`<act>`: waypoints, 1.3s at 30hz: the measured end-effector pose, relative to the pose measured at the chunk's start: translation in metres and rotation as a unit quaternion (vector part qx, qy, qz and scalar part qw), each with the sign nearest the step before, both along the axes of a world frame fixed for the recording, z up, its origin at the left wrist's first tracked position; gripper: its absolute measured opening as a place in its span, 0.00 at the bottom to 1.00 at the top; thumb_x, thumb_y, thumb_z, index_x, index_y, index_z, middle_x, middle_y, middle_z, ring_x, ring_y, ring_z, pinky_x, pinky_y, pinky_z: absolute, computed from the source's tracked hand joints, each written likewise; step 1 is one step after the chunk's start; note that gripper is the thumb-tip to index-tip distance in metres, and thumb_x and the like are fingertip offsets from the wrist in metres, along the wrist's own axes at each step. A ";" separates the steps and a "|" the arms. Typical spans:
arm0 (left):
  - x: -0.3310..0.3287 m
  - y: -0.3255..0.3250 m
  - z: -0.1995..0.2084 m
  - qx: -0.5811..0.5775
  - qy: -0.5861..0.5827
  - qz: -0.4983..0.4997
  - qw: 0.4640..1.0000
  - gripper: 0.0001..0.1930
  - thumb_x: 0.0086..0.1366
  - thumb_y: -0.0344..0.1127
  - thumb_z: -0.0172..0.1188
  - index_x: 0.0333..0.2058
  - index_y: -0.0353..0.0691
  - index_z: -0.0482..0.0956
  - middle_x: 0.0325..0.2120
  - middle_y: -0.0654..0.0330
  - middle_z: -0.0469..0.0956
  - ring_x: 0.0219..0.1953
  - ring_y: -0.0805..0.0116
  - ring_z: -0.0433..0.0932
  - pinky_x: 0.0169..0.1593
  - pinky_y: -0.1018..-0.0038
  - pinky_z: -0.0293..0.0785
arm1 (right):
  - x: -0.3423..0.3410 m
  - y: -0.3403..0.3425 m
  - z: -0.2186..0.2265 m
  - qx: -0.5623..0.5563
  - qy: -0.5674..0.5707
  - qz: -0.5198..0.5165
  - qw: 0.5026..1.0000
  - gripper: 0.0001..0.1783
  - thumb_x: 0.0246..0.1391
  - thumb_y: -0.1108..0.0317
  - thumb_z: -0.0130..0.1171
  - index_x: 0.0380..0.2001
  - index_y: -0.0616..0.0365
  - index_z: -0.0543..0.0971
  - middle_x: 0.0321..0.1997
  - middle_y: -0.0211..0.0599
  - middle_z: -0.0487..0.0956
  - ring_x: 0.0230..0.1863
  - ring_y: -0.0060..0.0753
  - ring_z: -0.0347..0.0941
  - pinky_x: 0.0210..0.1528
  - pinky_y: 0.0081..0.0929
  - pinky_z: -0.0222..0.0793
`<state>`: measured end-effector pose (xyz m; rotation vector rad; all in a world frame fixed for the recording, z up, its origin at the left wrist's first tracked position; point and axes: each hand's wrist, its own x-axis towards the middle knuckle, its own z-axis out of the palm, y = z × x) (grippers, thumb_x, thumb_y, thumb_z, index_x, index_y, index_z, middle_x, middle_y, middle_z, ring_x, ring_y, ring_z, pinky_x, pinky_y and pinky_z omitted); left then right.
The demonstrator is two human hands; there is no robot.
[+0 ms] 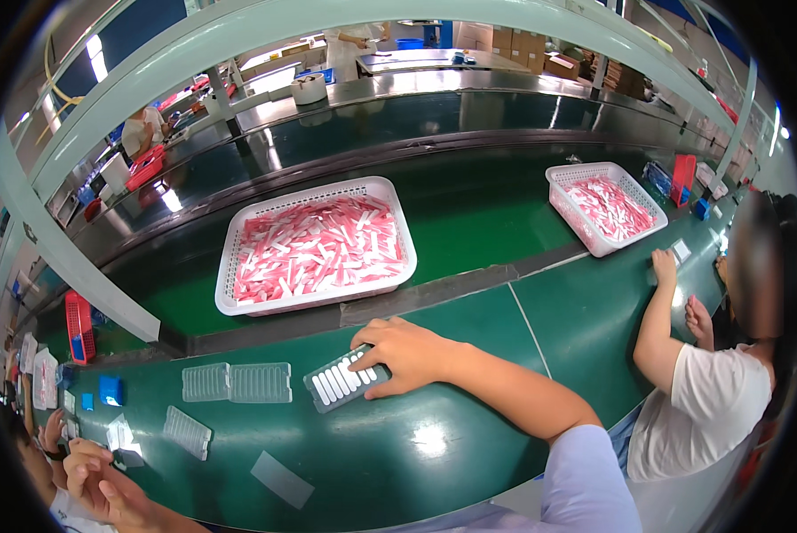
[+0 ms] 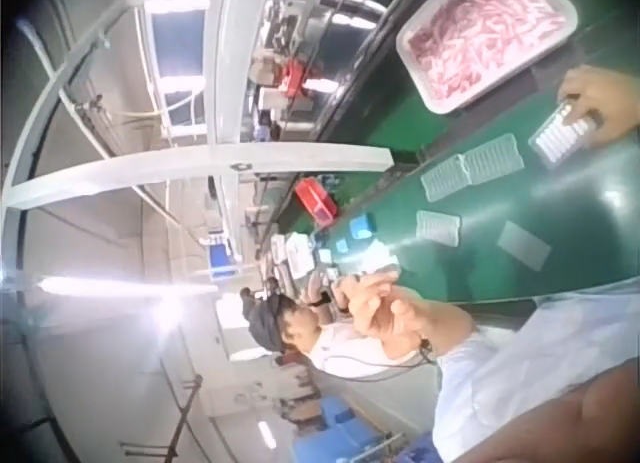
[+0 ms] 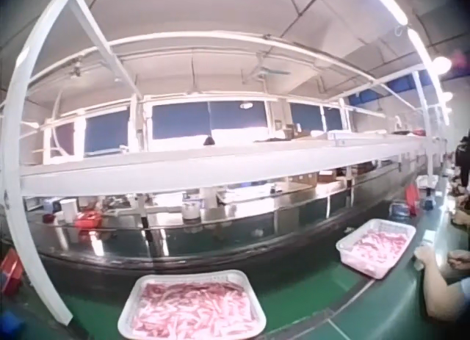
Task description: The person inserts small nail buffer strips into clear plastic packaging trays by hand and gathers additional strips from a basket on the workbench.
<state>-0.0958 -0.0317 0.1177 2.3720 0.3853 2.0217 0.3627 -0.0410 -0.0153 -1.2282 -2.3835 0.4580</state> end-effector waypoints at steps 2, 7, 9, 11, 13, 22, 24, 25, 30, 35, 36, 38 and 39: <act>-0.015 -0.004 0.001 -0.005 0.023 0.032 0.999 0.16 0.72 0.37 0.64 0.51 0.34 0.74 0.40 0.49 0.76 0.35 0.53 0.74 0.35 0.62 0.74 | 0.001 -0.002 -0.003 0.020 0.009 0.001 1.000 0.26 0.50 0.49 0.74 0.49 0.49 0.88 0.58 0.41 0.78 0.60 0.47 0.73 0.62 0.44 0.67; -0.055 -0.003 -0.022 -0.342 0.178 0.237 0.892 0.20 0.70 0.40 0.64 0.55 0.36 0.75 0.44 0.56 0.75 0.44 0.60 0.75 0.51 0.65 0.72 | 0.007 -0.014 -0.013 0.067 -0.001 0.010 0.998 0.20 0.52 0.55 0.73 0.47 0.50 0.88 0.64 0.42 0.79 0.66 0.45 0.72 0.62 0.46 0.68; -0.050 0.005 -0.045 -0.463 0.277 0.203 0.817 0.28 0.65 0.39 0.69 0.60 0.34 0.74 0.56 0.49 0.79 0.57 0.48 0.78 0.58 0.59 0.74 | 0.005 -0.017 -0.019 0.076 0.000 0.017 0.997 0.19 0.52 0.56 0.73 0.46 0.50 0.88 0.65 0.42 0.78 0.66 0.46 0.73 0.62 0.46 0.68; -0.061 0.015 -0.082 -0.413 0.397 0.206 0.793 0.33 0.60 0.37 0.71 0.64 0.36 0.74 0.67 0.45 0.71 0.71 0.40 0.65 0.71 0.50 0.62 | 0.005 -0.020 -0.022 0.085 0.001 0.019 0.996 0.18 0.52 0.58 0.73 0.45 0.51 0.88 0.67 0.42 0.78 0.66 0.46 0.73 0.61 0.45 0.69; -0.076 0.023 -0.118 -0.434 0.401 0.201 0.781 0.35 0.59 0.36 0.71 0.66 0.37 0.72 0.71 0.45 0.65 0.75 0.39 0.58 0.74 0.49 0.55 | 0.005 -0.026 -0.021 0.091 0.003 0.026 0.995 0.17 0.51 0.60 0.74 0.44 0.52 0.88 0.66 0.44 0.79 0.64 0.47 0.75 0.62 0.46 0.69; -0.018 -0.010 -0.146 -0.396 0.414 0.285 0.768 0.26 0.63 0.34 0.64 0.60 0.35 0.79 0.68 0.45 0.68 0.66 0.38 0.63 0.70 0.50 0.58 | -0.011 -0.067 -0.023 0.023 0.100 -0.033 0.994 0.38 0.51 0.57 0.74 0.64 0.55 0.74 0.60 0.40 0.80 0.60 0.46 0.74 0.66 0.44 0.68; 0.007 -0.008 -0.142 -0.347 0.419 0.232 0.807 0.22 0.63 0.35 0.64 0.56 0.37 0.83 0.60 0.49 0.72 0.58 0.44 0.66 0.65 0.53 0.61 | -0.019 -0.065 -0.022 0.020 0.100 -0.033 0.994 0.39 0.50 0.57 0.74 0.64 0.55 0.74 0.60 0.39 0.79 0.61 0.46 0.73 0.66 0.44 0.67; 0.016 -0.004 -0.140 -0.344 0.420 0.232 0.807 0.22 0.63 0.35 0.64 0.56 0.37 0.83 0.60 0.49 0.72 0.58 0.44 0.66 0.65 0.53 0.61 | -0.026 -0.064 -0.021 0.014 0.099 -0.034 0.994 0.39 0.50 0.57 0.74 0.64 0.54 0.74 0.60 0.39 0.79 0.61 0.46 0.73 0.66 0.44 0.66; 0.045 0.012 -0.132 -0.355 0.412 0.126 0.830 0.20 0.61 0.35 0.68 0.53 0.41 0.86 0.50 0.57 0.74 0.46 0.55 0.69 0.54 0.60 0.65 | -0.040 -0.055 -0.025 0.033 0.080 -0.037 0.996 0.42 0.50 0.53 0.75 0.65 0.55 0.72 0.60 0.40 0.77 0.62 0.46 0.70 0.66 0.43 0.63; 0.042 0.013 -0.131 -0.325 0.424 0.115 0.838 0.20 0.59 0.36 0.71 0.51 0.41 0.87 0.49 0.58 0.75 0.48 0.56 0.71 0.55 0.62 0.67 | -0.038 -0.056 -0.031 0.055 0.096 -0.039 0.993 0.42 0.51 0.49 0.74 0.65 0.55 0.71 0.59 0.43 0.77 0.61 0.48 0.70 0.66 0.45 0.62; 0.043 0.010 -0.126 -0.340 0.419 0.109 0.835 0.20 0.60 0.35 0.71 0.51 0.39 0.86 0.51 0.57 0.76 0.53 0.54 0.72 0.59 0.62 0.68 | -0.039 -0.057 -0.031 0.075 0.114 -0.054 0.989 0.41 0.53 0.48 0.73 0.64 0.55 0.72 0.59 0.43 0.77 0.61 0.49 0.70 0.66 0.45 0.62; 0.042 0.015 -0.125 -0.358 0.378 0.086 0.850 0.20 0.60 0.35 0.70 0.51 0.37 0.85 0.52 0.55 0.76 0.55 0.53 0.72 0.61 0.61 0.68 | -0.038 -0.055 -0.033 0.099 0.130 -0.070 0.984 0.39 0.54 0.48 0.72 0.63 0.56 0.73 0.59 0.44 0.77 0.60 0.50 0.70 0.66 0.46 0.61; 0.044 0.017 -0.122 -0.379 0.335 0.063 0.861 0.21 0.60 0.34 0.70 0.52 0.36 0.84 0.53 0.54 0.76 0.57 0.51 0.72 0.63 0.61 0.68 | -0.036 -0.052 -0.036 0.108 0.165 -0.104 0.975 0.36 0.56 0.49 0.71 0.61 0.57 0.73 0.58 0.45 0.77 0.60 0.50 0.70 0.65 0.45 0.63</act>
